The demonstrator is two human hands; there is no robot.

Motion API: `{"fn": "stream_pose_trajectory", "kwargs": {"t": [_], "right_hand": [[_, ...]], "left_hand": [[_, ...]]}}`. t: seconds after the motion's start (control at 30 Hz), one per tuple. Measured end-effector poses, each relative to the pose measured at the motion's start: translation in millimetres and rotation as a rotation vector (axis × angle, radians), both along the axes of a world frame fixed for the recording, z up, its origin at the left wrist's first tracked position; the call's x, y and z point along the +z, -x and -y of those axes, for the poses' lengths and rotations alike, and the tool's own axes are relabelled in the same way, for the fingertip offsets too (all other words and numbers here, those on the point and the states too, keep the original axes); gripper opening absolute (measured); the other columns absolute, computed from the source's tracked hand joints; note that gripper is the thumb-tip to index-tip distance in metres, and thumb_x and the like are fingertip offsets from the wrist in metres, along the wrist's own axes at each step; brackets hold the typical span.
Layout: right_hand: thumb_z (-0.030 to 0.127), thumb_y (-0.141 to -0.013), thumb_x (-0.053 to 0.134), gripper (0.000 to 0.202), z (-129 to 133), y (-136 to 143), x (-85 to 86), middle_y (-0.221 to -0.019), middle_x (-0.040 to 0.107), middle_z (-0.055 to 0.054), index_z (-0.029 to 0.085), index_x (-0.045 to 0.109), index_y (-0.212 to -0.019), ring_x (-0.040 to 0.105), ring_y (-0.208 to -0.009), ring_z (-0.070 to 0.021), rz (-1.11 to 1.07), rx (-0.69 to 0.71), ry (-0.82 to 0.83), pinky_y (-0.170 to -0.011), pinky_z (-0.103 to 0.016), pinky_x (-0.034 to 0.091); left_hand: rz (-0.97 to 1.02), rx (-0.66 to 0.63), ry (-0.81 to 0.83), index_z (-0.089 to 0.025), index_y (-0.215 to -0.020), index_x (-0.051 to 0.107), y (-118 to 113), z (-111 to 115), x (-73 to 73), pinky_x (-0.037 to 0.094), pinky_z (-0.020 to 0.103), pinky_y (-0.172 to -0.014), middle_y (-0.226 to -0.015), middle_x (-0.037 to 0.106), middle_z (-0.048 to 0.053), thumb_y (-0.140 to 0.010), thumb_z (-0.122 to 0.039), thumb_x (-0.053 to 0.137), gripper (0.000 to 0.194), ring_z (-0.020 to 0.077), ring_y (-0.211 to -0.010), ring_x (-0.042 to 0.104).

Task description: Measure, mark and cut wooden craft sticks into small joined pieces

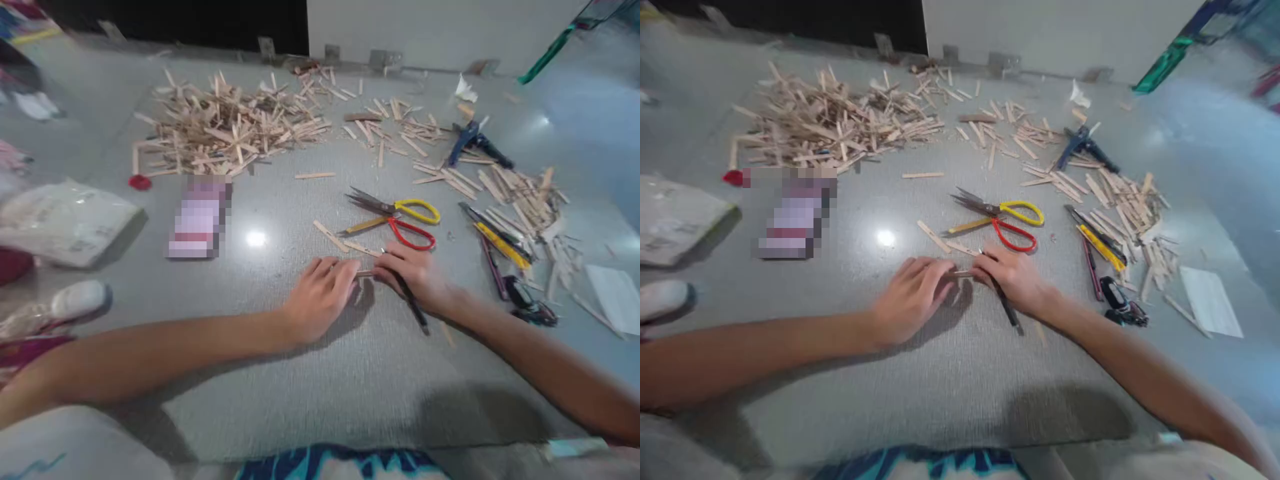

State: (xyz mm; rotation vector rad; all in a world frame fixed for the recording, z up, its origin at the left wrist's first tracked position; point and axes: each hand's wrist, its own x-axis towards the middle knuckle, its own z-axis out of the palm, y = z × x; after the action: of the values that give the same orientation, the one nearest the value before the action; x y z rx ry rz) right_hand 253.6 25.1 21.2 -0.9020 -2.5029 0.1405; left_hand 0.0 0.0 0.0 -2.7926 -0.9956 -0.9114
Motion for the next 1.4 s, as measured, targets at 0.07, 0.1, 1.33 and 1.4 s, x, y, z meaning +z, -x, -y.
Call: {"fn": "stream_pose_trajectory", "kwargs": {"t": [0.07, 0.1, 1.33, 1.4], "right_hand": [[0.031, -0.121, 0.042, 0.045, 3, 2, 0.7, -0.077, 0.059, -0.003, 0.016, 0.070, -0.089, 0.050, -0.065, -0.0161, 0.013, 0.006, -0.031, -0.058, -0.029, 0.039], [0.030, -0.121, 0.042, 0.045, 4, 3, 1.0, -0.077, 0.059, -0.003, 0.017, 0.070, -0.089, 0.050, -0.065, -0.0162, 0.015, 0.009, -0.048, -0.058, -0.029, 0.039], [0.024, -0.113, 0.048, 0.038, -2, -2, 20.8, -0.077, 0.074, -0.007, 0.019, 0.074, -0.087, 0.065, -0.064, -0.0197, 0.124, -0.163, 0.057, -0.060, -0.031, 0.040], [0.025, -0.111, 0.050, 0.039, -16, -22, 40.0, -0.071, 0.073, -0.006, 0.021, 0.072, -0.079, 0.065, -0.061, -0.0211, 0.141, -0.271, 0.088, -0.059, -0.032, 0.037]], "left_hand": [[0.011, -0.024, 0.025, -0.008, -0.136, 0.052, -3, -3, -2.6, 0.058, 0.037, -0.079, -0.094, 0.080, 0.012, -0.116, -0.015, 0.046, 0.022, 0.0271, -0.089, 0.075], [0.019, -0.034, 0.033, -0.008, -0.141, 0.050, -4, -4, -4.1, 0.058, 0.037, -0.079, -0.092, 0.080, 0.010, -0.116, -0.015, 0.047, 0.026, 0.0264, -0.088, 0.075], [0.141, -0.093, -0.006, -0.022, -0.179, -0.008, -4, -18, -16.3, 0.064, 0.053, -0.104, -0.152, 0.062, 0.027, -0.115, -0.019, 0.050, 0.086, 0.0348, -0.134, 0.069], [0.081, -0.047, 0.010, -0.024, -0.179, 0.001, -4, -18, -18.0, 0.060, 0.058, -0.110, -0.164, 0.050, 0.027, -0.111, -0.015, 0.056, 0.088, 0.0397, -0.146, 0.059]]}}
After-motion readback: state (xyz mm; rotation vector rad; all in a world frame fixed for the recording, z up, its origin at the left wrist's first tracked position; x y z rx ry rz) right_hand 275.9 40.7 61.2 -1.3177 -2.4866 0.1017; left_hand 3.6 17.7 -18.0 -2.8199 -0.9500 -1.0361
